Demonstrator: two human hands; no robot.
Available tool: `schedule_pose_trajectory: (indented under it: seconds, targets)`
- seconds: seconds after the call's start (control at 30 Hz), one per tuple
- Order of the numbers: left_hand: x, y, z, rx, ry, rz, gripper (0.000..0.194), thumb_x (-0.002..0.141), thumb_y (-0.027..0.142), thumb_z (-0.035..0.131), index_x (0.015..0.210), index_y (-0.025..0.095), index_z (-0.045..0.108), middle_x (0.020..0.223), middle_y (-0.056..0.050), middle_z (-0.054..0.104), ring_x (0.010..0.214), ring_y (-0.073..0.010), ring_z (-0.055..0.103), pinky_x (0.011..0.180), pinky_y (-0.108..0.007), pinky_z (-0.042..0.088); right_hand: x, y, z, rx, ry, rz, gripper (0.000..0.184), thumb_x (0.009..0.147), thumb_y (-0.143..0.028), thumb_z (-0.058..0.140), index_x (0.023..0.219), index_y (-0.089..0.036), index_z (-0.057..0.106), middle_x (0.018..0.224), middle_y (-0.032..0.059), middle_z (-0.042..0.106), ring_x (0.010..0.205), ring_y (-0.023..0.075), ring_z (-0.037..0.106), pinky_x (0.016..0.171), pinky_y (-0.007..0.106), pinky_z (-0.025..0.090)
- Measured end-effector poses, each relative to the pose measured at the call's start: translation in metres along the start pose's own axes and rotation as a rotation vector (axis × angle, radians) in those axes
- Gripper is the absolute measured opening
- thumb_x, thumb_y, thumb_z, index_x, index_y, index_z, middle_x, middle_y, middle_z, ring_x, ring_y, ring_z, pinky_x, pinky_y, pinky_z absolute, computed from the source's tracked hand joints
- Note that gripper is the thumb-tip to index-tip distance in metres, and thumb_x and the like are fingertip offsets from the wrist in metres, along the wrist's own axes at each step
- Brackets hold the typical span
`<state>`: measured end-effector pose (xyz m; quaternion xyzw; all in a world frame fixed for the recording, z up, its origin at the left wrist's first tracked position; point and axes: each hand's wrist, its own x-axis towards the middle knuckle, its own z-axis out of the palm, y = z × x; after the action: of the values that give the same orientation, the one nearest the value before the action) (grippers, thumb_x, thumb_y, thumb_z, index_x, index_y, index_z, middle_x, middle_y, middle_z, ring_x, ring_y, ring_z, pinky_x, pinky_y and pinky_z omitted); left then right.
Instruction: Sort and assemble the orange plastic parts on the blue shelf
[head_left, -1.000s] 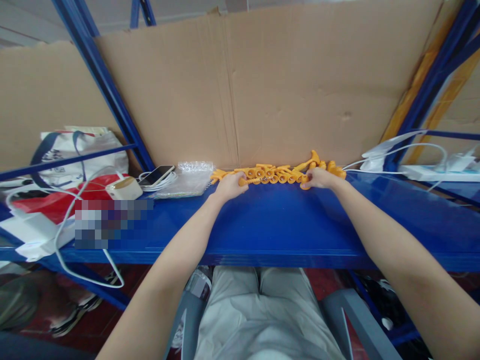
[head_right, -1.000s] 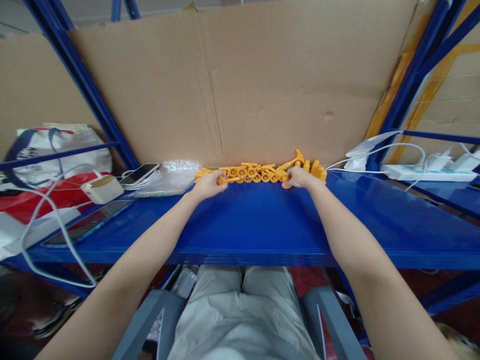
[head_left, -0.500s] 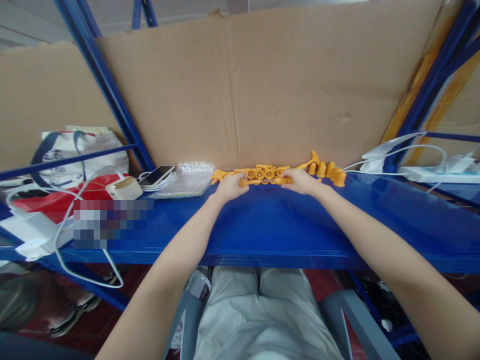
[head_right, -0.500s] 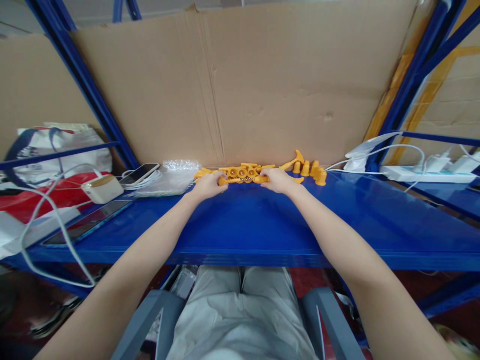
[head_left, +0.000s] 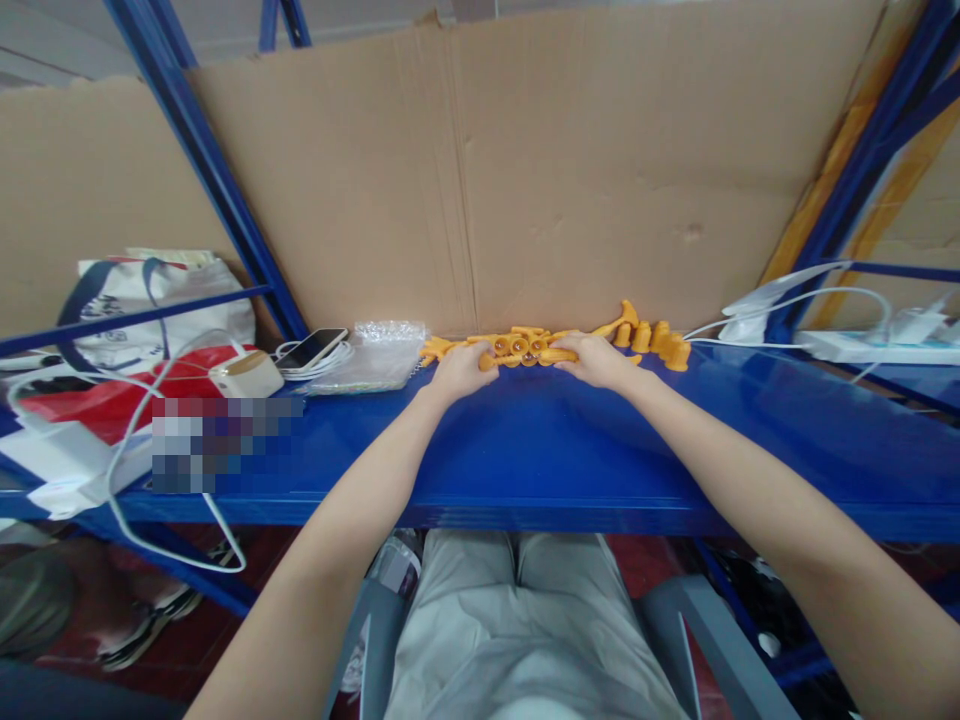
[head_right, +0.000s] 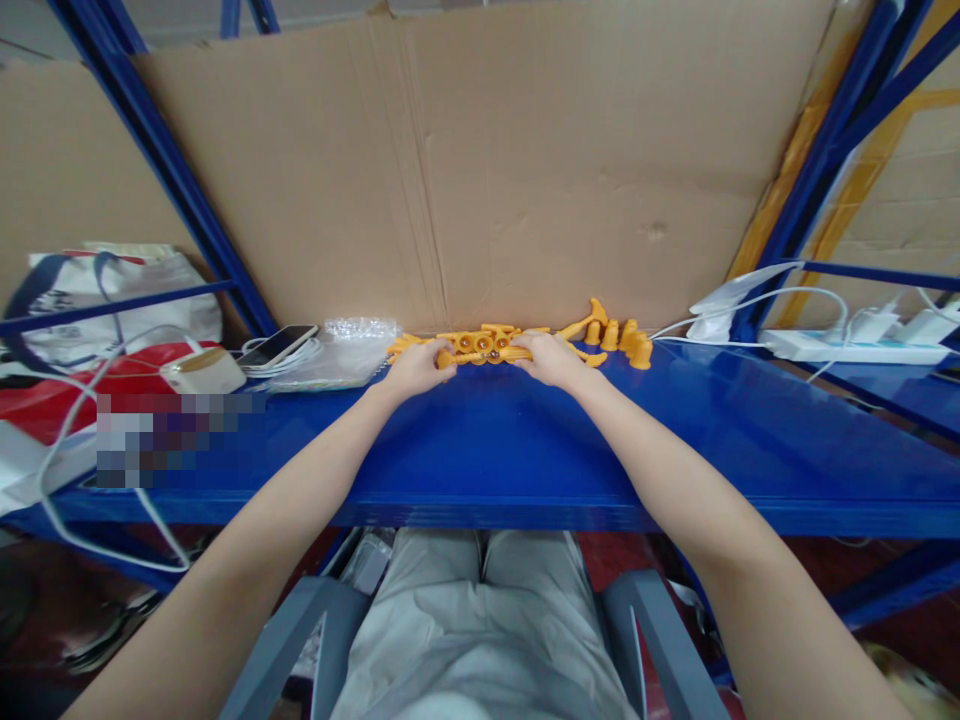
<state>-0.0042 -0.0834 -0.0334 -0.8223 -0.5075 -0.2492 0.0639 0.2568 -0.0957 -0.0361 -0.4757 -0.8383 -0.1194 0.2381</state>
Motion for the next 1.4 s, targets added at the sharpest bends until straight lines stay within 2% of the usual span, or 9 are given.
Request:
schedule_pose_trajectory:
  seconds: [0.2,0.43,0.6,0.8,0.9,1.03,1.2,1.27,1.4]
  targets:
    - [-0.002,0.008,0.003,0.008,0.027,0.077,0.032,0.083,0.026,0.065,0.113,0.018,0.071,0.097,-0.008,0.077,0.094,-0.0255,0.072,0.083,-0.032,0.053,0.001,-0.004,0.011,0.150,0.052,-0.162,0.033,0.093,-0.021,0.059,0.123,-0.018,0.072,0.124,0.0144,0.072,0.119,0.0299,0.066,0.102,0.047,0.051]
    - [-0.001,0.010,0.005,-0.008,0.047,0.071,0.033,0.083,0.028,0.066,0.115,0.019,0.070,0.096,-0.007,0.077,0.093,-0.0251,0.072,0.084,-0.032,0.054,0.002,0.007,0.017,0.293,0.070,-0.166,0.033,0.091,-0.024,0.064,0.123,-0.021,0.070,0.128,0.0133,0.069,0.125,0.0314,0.061,0.107,0.054,0.048]
    - [0.000,0.007,0.005,-0.038,0.049,0.050,0.035,0.083,0.026,0.066,0.117,0.019,0.070,0.092,-0.006,0.076,0.089,-0.0235,0.072,0.082,-0.031,0.054,0.001,0.015,0.008,0.513,0.011,-0.025,0.042,0.083,-0.021,0.072,0.123,-0.021,0.062,0.125,0.0115,0.069,0.108,0.0249,0.069,0.096,0.047,0.056]
    - [-0.001,0.007,0.005,-0.014,0.066,0.065,0.034,0.082,0.026,0.067,0.116,0.020,0.069,0.093,-0.006,0.077,0.091,-0.0244,0.072,0.082,-0.031,0.053,-0.001,0.016,-0.001,0.865,-0.127,0.165,0.032,0.087,-0.030,0.074,0.114,-0.019,0.063,0.107,0.0090,0.074,0.083,0.0172,0.074,0.081,0.035,0.062]
    - [-0.002,0.009,0.004,-0.014,0.072,0.070,0.034,0.081,0.025,0.068,0.115,0.020,0.069,0.096,-0.005,0.077,0.093,-0.0244,0.072,0.083,-0.030,0.053,0.000,0.012,0.000,0.920,-0.154,0.251,0.028,0.091,-0.036,0.071,0.112,-0.018,0.065,0.094,0.0075,0.076,0.075,0.0162,0.074,0.073,0.030,0.062]
    - [-0.003,0.011,0.002,-0.020,0.061,0.039,0.034,0.082,0.025,0.067,0.115,0.019,0.069,0.099,-0.007,0.077,0.095,-0.0260,0.073,0.086,-0.033,0.053,0.000,0.004,0.002,0.939,-0.175,0.355,0.024,0.099,-0.039,0.062,0.107,-0.017,0.065,0.092,0.0086,0.077,0.072,0.0155,0.074,0.070,0.027,0.059]
    - [-0.002,0.011,0.003,-0.007,0.058,0.029,0.036,0.082,0.025,0.068,0.117,0.019,0.069,0.101,-0.007,0.077,0.098,-0.0267,0.073,0.088,-0.034,0.054,0.000,0.000,0.002,0.942,-0.176,0.397,0.028,0.102,-0.044,0.055,0.106,-0.017,0.061,0.092,0.0090,0.077,0.069,0.0138,0.073,0.068,0.025,0.058]
    - [-0.002,0.011,0.004,-0.009,0.058,0.027,0.036,0.082,0.025,0.068,0.117,0.019,0.069,0.101,-0.007,0.077,0.099,-0.0266,0.073,0.088,-0.033,0.054,-0.001,0.001,0.000,0.959,-0.202,0.377,0.029,0.097,-0.043,0.064,0.112,-0.018,0.059,0.091,0.0069,0.076,0.069,0.0138,0.073,0.067,0.025,0.059]
    - [-0.002,0.011,0.004,-0.024,0.063,0.020,0.036,0.081,0.025,0.069,0.116,0.019,0.070,0.099,-0.007,0.077,0.096,-0.0260,0.073,0.087,-0.032,0.054,-0.003,0.003,-0.004,1.021,-0.195,0.331,0.046,0.082,-0.031,0.082,0.117,-0.021,0.053,0.081,-0.0010,0.073,0.061,0.0124,0.070,0.061,0.025,0.059]
